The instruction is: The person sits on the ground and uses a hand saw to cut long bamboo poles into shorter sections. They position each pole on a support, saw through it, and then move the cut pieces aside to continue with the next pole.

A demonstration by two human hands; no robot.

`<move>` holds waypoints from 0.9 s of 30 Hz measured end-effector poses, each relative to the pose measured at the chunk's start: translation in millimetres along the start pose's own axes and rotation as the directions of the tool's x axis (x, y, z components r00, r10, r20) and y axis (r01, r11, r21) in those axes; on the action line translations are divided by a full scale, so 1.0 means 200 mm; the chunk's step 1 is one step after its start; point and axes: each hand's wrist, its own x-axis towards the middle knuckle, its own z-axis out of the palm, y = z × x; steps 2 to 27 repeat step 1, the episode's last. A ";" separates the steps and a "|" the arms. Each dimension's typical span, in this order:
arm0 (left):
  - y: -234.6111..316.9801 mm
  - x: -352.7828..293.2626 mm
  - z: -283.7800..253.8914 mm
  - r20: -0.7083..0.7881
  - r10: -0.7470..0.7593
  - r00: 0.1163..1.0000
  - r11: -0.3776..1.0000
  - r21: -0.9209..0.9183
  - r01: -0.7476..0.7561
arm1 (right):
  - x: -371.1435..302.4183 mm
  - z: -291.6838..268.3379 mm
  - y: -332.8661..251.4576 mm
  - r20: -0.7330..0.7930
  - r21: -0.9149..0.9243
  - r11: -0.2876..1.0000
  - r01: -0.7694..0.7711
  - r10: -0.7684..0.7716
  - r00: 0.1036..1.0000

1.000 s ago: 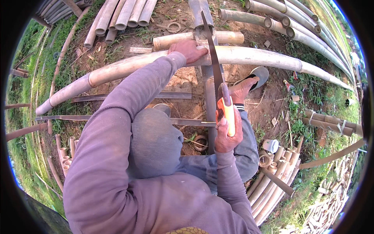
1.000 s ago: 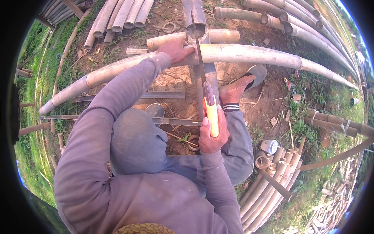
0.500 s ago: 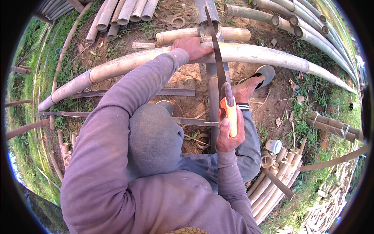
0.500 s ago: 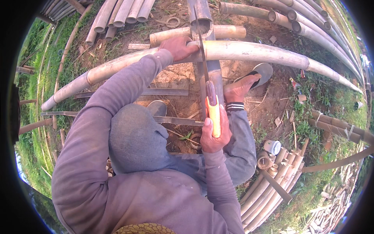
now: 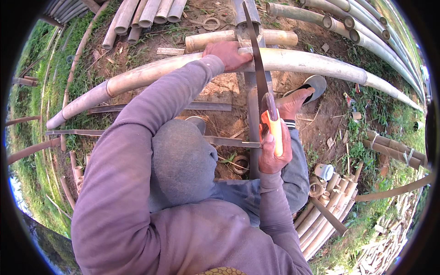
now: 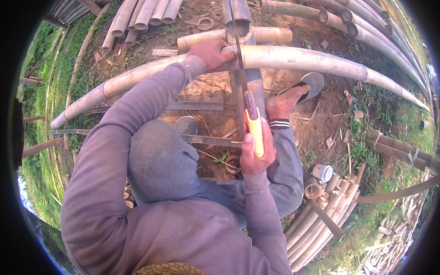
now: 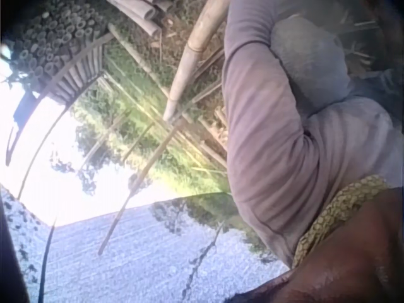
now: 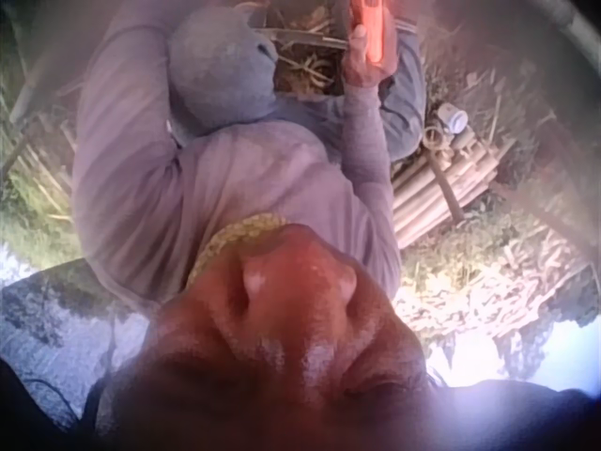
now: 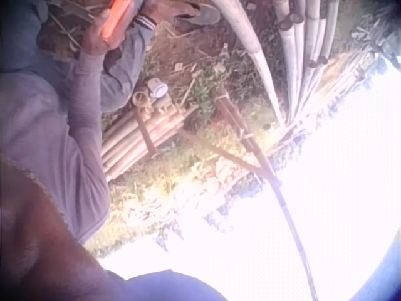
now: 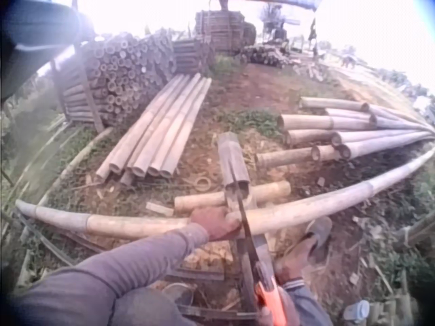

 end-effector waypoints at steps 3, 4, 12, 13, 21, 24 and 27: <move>0.02 0.00 -0.02 0.039 -0.021 0.999 1.000 0.021 0.020 | 0.01 0.01 0.00 0.000 0.003 1.000 0.001 -0.001 1.000; 0.02 0.00 -0.02 0.039 -0.021 0.999 1.000 0.021 0.020 | 0.01 0.01 0.00 0.000 0.003 1.000 0.001 -0.001 1.000; 0.02 0.00 -0.02 0.039 -0.021 0.999 1.000 0.021 0.020 | 0.01 0.01 0.00 0.000 0.003 1.000 0.001 -0.001 1.000; 0.02 0.00 -0.02 0.039 -0.021 0.999 1.000 0.021 0.020 | 0.01 0.01 0.00 0.000 0.003 1.000 0.001 -0.001 1.000; 0.02 0.00 -0.02 0.039 -0.021 0.999 1.000 0.021 0.020 | 0.01 0.01 0.00 0.000 0.003 1.000 0.001 -0.001 1.000; 0.02 0.00 -0.02 0.039 -0.021 0.999 1.000 0.021 0.020 | 0.01 0.01 0.00 0.000 0.003 1.000 0.001 -0.001 1.000; 0.02 0.00 -0.02 0.039 -0.021 0.999 1.000 0.021 0.020 | 0.01 0.01 0.00 0.000 0.003 1.000 0.001 -0.001 1.000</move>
